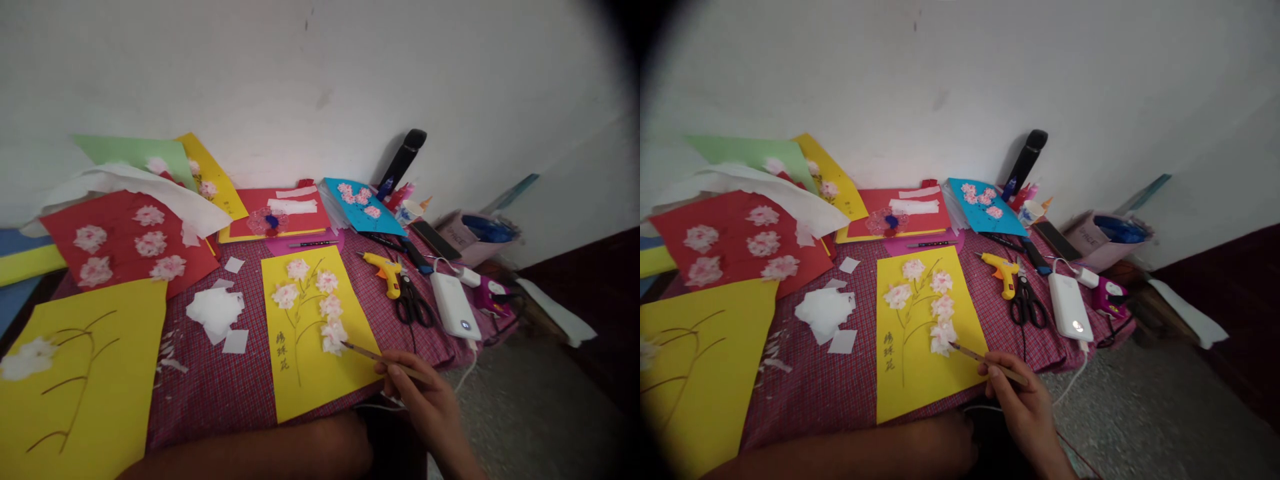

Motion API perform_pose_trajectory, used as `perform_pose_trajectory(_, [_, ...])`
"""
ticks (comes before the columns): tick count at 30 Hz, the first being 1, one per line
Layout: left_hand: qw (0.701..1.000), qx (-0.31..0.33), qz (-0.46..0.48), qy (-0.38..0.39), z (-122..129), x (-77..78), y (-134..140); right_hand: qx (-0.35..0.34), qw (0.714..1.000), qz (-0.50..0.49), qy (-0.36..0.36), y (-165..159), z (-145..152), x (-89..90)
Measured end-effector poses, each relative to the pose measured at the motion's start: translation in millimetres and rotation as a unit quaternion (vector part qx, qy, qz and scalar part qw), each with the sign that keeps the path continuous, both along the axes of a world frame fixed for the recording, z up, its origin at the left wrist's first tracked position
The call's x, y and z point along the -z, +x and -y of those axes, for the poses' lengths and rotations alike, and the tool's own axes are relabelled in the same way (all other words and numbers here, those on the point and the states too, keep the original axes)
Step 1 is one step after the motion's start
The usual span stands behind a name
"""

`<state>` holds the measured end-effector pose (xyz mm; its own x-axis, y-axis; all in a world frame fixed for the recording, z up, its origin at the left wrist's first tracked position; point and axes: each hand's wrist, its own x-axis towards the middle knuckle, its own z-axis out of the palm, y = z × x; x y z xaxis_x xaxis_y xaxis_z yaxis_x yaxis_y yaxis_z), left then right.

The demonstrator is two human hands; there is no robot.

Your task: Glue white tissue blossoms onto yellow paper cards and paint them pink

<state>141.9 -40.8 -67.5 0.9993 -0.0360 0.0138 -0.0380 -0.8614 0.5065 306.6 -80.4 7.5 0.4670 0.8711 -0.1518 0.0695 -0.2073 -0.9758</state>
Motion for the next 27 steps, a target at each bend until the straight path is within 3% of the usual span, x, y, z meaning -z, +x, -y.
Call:
perform_pose_trajectory(7, [1.000, -0.001, -0.023, -0.003, 3, -5.7, -8, 0.023, 1.000, 0.019, 0.003, 6, 0, -0.7])
perform_pose_trajectory(14, [1.000, 0.000, -0.022, -0.010, 1, -6.3, -10, 0.037, 0.999, 0.001, -0.007, 11, 0, 11.5])
perform_pose_trajectory(18, [1.000, 0.003, -0.013, -0.014, 0, -5.7, -9, 0.029, 0.999, 0.021, 0.018, 14, -9, -3.9])
perform_pose_trajectory(22, [1.000, 0.005, -0.001, -0.010, -2, -7.0, -8, -0.006, 0.996, 0.057, 0.061, 11, -48, -36.2])
perform_pose_trajectory(27, [1.000, 0.007, 0.021, 0.003, -6, -8.4, -6, -0.101, 0.983, 0.100, 0.120, -7, -142, -59.4])
